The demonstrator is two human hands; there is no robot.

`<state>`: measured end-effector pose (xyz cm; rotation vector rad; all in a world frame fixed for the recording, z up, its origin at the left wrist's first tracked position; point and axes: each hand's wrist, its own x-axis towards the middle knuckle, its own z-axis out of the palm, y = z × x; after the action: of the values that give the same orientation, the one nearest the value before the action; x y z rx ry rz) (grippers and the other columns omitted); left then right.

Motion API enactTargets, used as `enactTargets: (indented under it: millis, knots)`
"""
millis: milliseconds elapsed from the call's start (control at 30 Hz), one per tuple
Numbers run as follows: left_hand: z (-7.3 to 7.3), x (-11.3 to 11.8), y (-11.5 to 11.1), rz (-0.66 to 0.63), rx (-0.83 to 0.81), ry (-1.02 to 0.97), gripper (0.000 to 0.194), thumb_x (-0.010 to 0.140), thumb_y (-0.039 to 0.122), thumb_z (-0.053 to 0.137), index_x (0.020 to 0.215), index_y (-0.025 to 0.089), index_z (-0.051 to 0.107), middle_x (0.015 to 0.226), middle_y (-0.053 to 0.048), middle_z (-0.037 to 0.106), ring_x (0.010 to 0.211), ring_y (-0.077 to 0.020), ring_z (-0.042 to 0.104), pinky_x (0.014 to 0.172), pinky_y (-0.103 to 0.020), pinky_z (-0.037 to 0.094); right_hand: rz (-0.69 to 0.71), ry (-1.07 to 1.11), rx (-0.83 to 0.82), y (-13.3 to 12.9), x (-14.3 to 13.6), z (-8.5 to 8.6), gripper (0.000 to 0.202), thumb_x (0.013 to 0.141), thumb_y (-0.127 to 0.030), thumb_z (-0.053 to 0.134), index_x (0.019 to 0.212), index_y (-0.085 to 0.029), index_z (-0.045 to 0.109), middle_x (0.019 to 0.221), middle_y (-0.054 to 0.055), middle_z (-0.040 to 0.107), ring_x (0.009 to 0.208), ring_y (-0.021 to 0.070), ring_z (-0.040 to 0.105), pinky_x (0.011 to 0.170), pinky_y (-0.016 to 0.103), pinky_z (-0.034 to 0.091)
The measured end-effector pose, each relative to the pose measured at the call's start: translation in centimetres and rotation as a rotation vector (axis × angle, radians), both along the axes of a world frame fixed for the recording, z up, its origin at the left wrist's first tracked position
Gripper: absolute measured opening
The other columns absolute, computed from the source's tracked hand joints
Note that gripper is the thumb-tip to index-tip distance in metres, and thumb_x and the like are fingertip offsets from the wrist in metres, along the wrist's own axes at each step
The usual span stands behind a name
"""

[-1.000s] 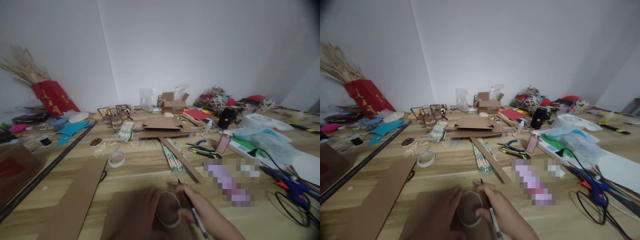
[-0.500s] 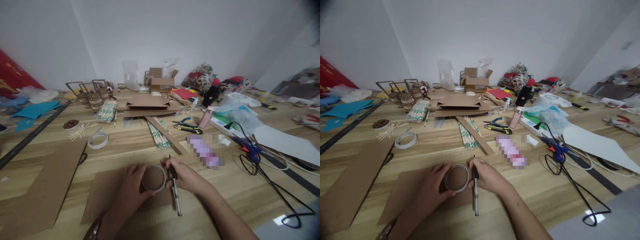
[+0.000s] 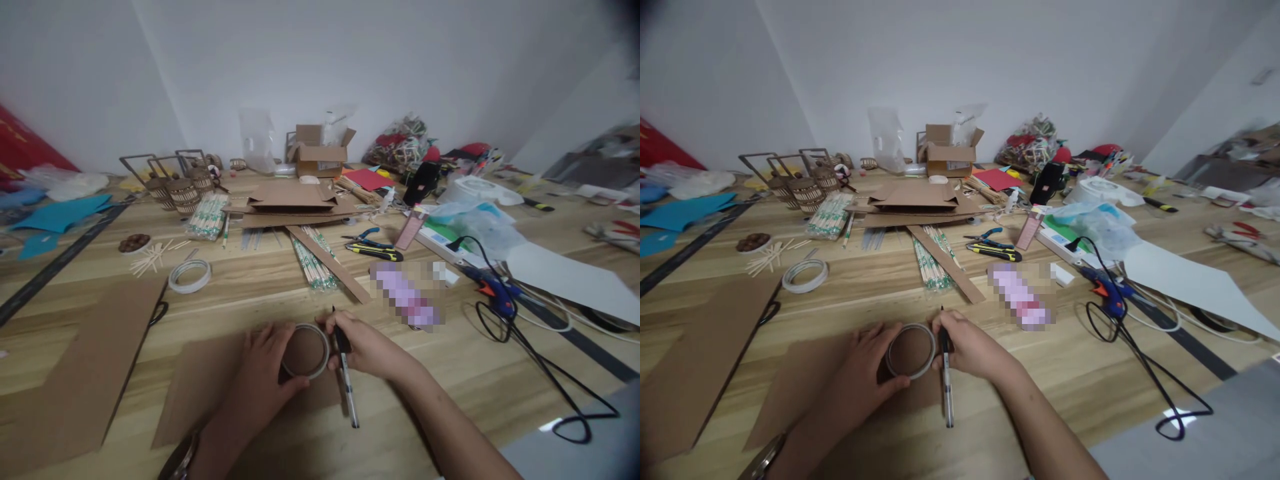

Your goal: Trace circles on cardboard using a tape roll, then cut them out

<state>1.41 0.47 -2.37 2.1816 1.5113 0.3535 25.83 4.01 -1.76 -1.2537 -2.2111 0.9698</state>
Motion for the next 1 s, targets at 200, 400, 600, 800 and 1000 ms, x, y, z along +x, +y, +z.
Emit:
enactTargets:
  millis: [200, 400, 600, 800, 1000]
  knots:
    - [-0.3, 0.9, -0.1, 0.057, -0.018, -0.141, 0.082, 0.073, 0.028, 0.078, 0.147, 0.017, 0.047, 0.155, -0.02, 0.05, 0.148, -0.043, 0.037, 0.12, -0.068, 0.025, 0.006, 0.049, -0.018, 0.3, 0.6, -0.3, 0.049, 0.066, -0.009, 0.09, 0.095, -0.023, 0.052, 0.112, 0.006, 0.067, 0.109, 0.0267, 0.065, 0.087, 0.034, 0.052]
    - [-1.9, 1.1, -0.2, 0.07, -0.007, -0.231, 0.074, 0.075, 0.023, 0.073, 0.145, 0.018, 0.049, 0.153, -0.019, 0.052, 0.147, -0.0402, 0.039, 0.12, -0.067, 0.026, 0.036, 0.087, -0.029, 0.3, 0.6, -0.1, 0.043, 0.07, -0.01, 0.086, 0.093, -0.024, 0.052, 0.115, 0.006, 0.069, 0.109, 0.0258, 0.066, 0.086, 0.034, 0.054]
    - [-2.2, 1.1, -0.1, 0.036, 0.032, -0.239, 0.072, 0.076, 0.024, 0.073, 0.144, 0.02, 0.051, 0.15, -0.018, 0.056, 0.144, -0.0401, 0.044, 0.12, -0.069, 0.024, 0.04, 0.092, -0.028, 0.3, 0.6, -0.2, 0.037, 0.074, -0.013, 0.082, 0.094, -0.024, 0.053, 0.115, 0.007, 0.069, 0.112, 0.0267, 0.066, 0.09, 0.038, 0.054]
    - [-1.5, 1.4, -0.1, 0.061, -0.018, -0.218, 0.075, 0.074, 0.023, 0.074, 0.145, 0.014, 0.05, 0.151, -0.021, 0.054, 0.145, -0.0398, 0.043, 0.121, -0.066, 0.025, 0.05, 0.082, -0.022, 0.3, 0.7, -0.2, 0.037, 0.075, -0.012, 0.082, 0.094, -0.024, 0.052, 0.117, 0.008, 0.069, 0.112, 0.0269, 0.066, 0.09, 0.037, 0.053]
    - [-1.8, 1.5, -0.1, 0.06, 0.016, -0.236, 0.075, 0.073, 0.021, 0.075, 0.143, 0.015, 0.05, 0.15, -0.02, 0.055, 0.143, -0.0381, 0.046, 0.122, -0.065, 0.025, 0.045, 0.083, -0.009, 0.4, 0.6, -0.2, 0.038, 0.074, -0.01, 0.082, 0.094, -0.024, 0.053, 0.118, 0.007, 0.07, 0.112, 0.0268, 0.066, 0.09, 0.036, 0.052]
